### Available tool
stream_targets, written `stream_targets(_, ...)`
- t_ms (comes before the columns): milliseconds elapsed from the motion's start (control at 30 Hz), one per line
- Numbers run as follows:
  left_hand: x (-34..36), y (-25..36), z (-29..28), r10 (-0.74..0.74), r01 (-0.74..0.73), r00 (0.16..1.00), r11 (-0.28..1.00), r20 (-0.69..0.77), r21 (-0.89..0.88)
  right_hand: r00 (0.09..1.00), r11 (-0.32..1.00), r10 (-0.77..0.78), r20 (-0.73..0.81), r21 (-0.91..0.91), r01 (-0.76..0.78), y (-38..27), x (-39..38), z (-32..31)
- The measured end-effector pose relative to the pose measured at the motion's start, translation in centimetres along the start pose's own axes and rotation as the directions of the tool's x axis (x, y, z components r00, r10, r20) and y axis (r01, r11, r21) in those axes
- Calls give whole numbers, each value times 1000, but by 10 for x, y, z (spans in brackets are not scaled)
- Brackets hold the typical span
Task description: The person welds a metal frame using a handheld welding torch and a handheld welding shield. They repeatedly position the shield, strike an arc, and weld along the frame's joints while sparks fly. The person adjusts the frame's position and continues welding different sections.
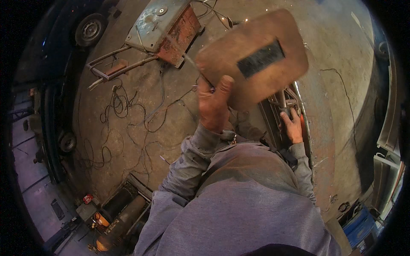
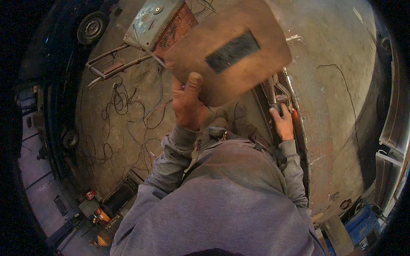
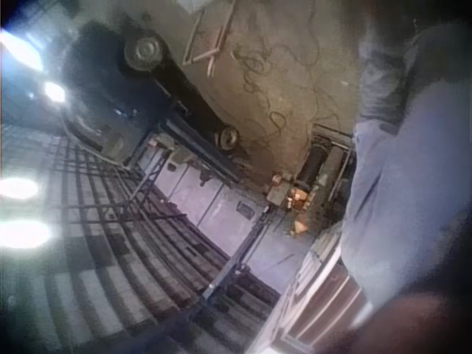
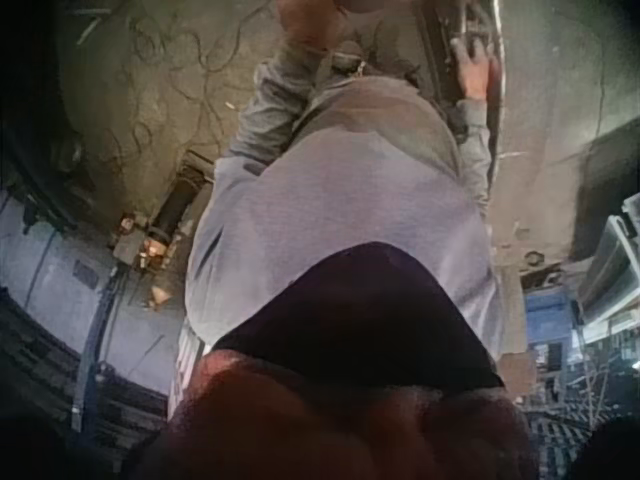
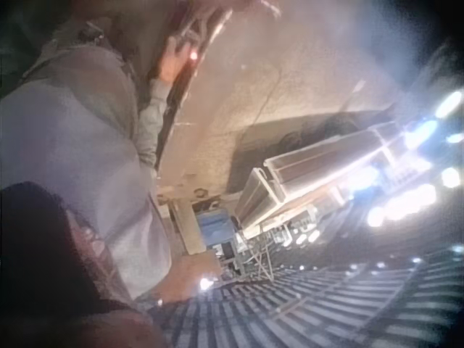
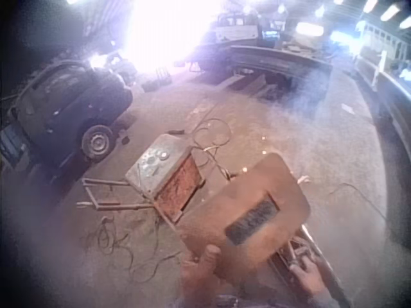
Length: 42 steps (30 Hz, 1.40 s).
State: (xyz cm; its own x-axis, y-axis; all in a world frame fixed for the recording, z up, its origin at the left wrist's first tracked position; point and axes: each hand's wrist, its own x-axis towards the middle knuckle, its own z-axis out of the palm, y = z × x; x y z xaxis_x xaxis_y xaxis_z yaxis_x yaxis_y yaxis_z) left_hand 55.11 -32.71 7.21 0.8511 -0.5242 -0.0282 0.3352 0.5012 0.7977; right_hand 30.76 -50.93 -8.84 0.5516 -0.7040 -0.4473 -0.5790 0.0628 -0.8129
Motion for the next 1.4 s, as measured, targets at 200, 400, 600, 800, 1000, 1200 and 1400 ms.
stream_targets(200,18,13,-6,143,-140,978,990,-151,35,999,994,-43,-13,-104,41,5,3,-1)
stream_targets(400,19,8,-14,150,-140,983,986,-107,95,987,970,-158,-36,-190,148,-7,0,0)
stream_targets(600,6,4,-6,-18,18,1000,999,3,28,1000,998,-17,-7,-63,16,-3,2,0)
stream_targets(800,-4,-9,-3,-150,152,980,988,132,-5,995,995,88,37,38,-90,-17,-1,2)
stream_targets(1000,-3,-11,-4,-156,157,973,988,167,7,998,996,47,32,69,-50,-10,2,3)
stream_targets(1200,0,-12,-8,-152,152,974,988,166,15,993,992,109,34,60,-111,-25,-2,3)
stream_targets(1400,-2,-10,-3,-170,175,974,984,153,-22,996,996,76,51,39,-78,-23,0,1)
